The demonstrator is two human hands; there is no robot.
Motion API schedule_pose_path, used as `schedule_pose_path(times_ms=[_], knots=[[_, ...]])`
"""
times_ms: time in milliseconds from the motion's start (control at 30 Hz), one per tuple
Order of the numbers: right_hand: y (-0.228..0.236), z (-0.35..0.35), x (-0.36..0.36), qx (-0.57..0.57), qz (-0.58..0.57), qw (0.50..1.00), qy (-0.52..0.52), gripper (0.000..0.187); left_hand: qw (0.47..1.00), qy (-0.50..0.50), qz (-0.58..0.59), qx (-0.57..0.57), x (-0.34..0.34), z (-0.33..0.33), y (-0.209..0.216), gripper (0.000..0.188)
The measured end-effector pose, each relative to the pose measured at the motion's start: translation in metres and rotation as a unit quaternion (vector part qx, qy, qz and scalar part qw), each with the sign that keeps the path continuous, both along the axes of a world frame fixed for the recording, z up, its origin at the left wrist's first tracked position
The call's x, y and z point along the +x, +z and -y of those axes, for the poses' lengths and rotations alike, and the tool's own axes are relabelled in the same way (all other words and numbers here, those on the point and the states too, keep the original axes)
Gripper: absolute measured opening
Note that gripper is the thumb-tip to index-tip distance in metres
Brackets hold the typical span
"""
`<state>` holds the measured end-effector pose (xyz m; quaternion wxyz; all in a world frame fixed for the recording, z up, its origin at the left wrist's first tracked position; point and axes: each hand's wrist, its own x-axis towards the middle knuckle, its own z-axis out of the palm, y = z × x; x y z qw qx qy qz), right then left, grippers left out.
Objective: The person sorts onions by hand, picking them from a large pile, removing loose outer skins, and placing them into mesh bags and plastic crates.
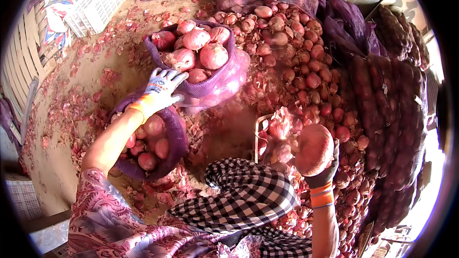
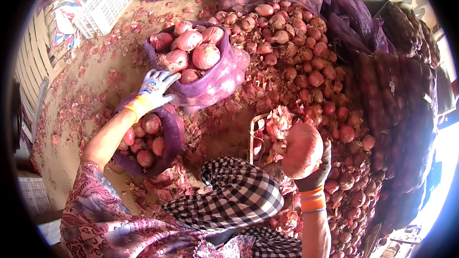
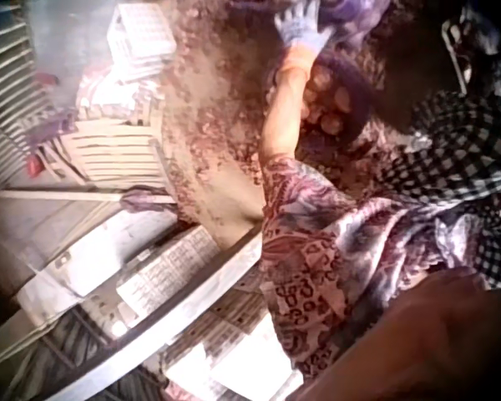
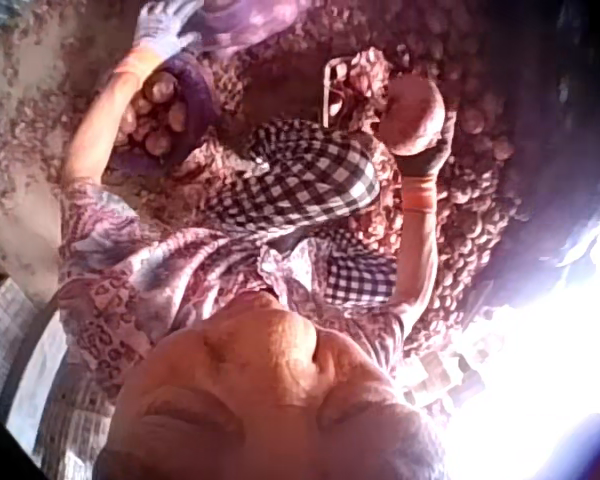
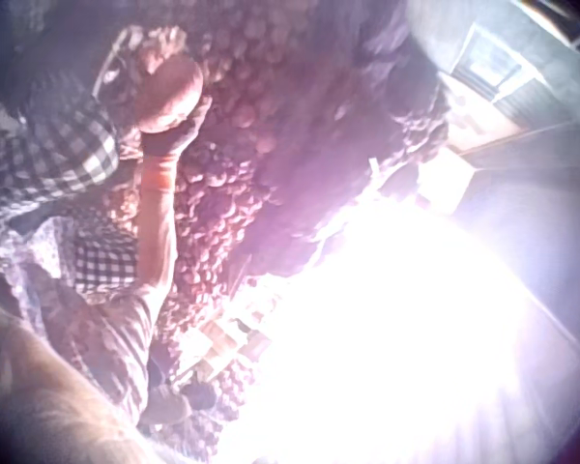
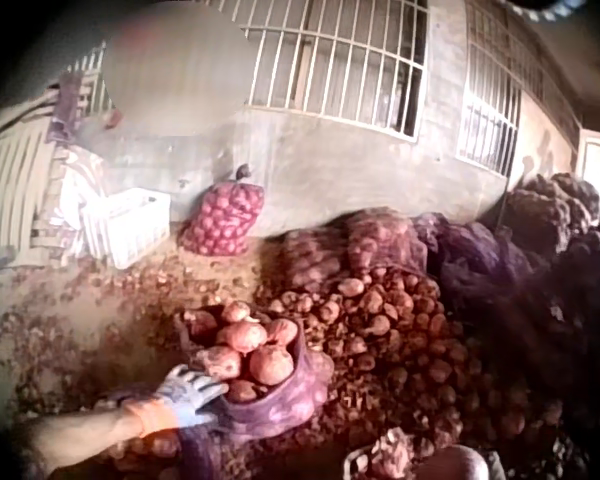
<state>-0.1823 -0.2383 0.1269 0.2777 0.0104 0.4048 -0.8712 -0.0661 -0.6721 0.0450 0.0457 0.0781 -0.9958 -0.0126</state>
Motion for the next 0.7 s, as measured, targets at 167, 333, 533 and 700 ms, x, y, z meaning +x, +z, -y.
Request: schedule_pose_path(times_ms=[167, 333, 533, 700], knots=[[0.001, 0.052, -0.006, 0.02, -0.004, 0.999, 0.05, 0.047, 0.989, -0.011, 0.067, -0.128, -0.008, 0.01, 0.004, 0.036], [-0.005, 0.035, -0.01, -0.006, -0.014, 0.998, 0.064, 0.054, 0.967, -0.205, 0.065, -0.14, -0.012, 0.027, 0.007, 0.03], [-0.024, 0.007, -0.01, 0.058, -0.026, 0.998, 0.003, 0.054, 0.957, -0.135, 0.242, 0.087, -0.035, 0.066, 0.023, 0.047], [-0.017, 0.002, -0.004, 0.024, 0.062, 0.998, -0.003, 0.052, 0.901, -0.108, 0.418, 0.044, -0.059, 0.057, 0.04, 0.047]])
